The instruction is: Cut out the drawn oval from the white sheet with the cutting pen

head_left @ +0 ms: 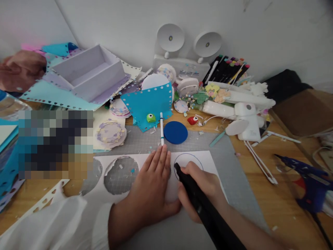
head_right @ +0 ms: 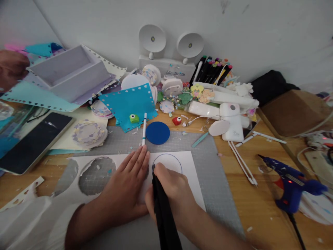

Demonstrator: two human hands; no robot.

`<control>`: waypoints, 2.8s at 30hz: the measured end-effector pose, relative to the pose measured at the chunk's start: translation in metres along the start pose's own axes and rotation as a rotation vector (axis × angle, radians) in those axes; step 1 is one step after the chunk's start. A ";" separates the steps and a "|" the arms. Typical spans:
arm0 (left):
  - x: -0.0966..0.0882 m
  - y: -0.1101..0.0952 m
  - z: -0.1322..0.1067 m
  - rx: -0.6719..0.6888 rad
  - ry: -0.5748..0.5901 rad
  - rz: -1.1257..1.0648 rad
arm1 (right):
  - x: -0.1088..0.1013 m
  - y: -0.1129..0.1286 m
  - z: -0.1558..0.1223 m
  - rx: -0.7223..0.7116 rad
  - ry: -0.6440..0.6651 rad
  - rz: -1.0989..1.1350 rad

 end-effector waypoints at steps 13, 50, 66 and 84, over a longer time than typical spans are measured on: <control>0.000 0.001 -0.001 0.015 -0.017 -0.009 | -0.040 -0.006 -0.003 0.044 0.007 0.203; -0.001 -0.033 -0.013 0.168 0.040 0.054 | -0.049 -0.088 0.011 -0.156 0.294 0.343; -0.003 -0.036 -0.012 0.171 0.058 0.059 | -0.048 -0.079 0.012 -0.228 0.250 0.251; 0.000 -0.036 -0.012 0.122 0.060 0.071 | -0.051 -0.066 0.010 -0.246 0.227 0.258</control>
Point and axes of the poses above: each hand's wrist, its own z-axis towards the middle knuckle, its own x-axis out of the palm, y = z × x, the point moved 4 cm from there along z, towards the middle knuckle, and after that the axes turned 3 degrees about -z, right-handed, at the moved point
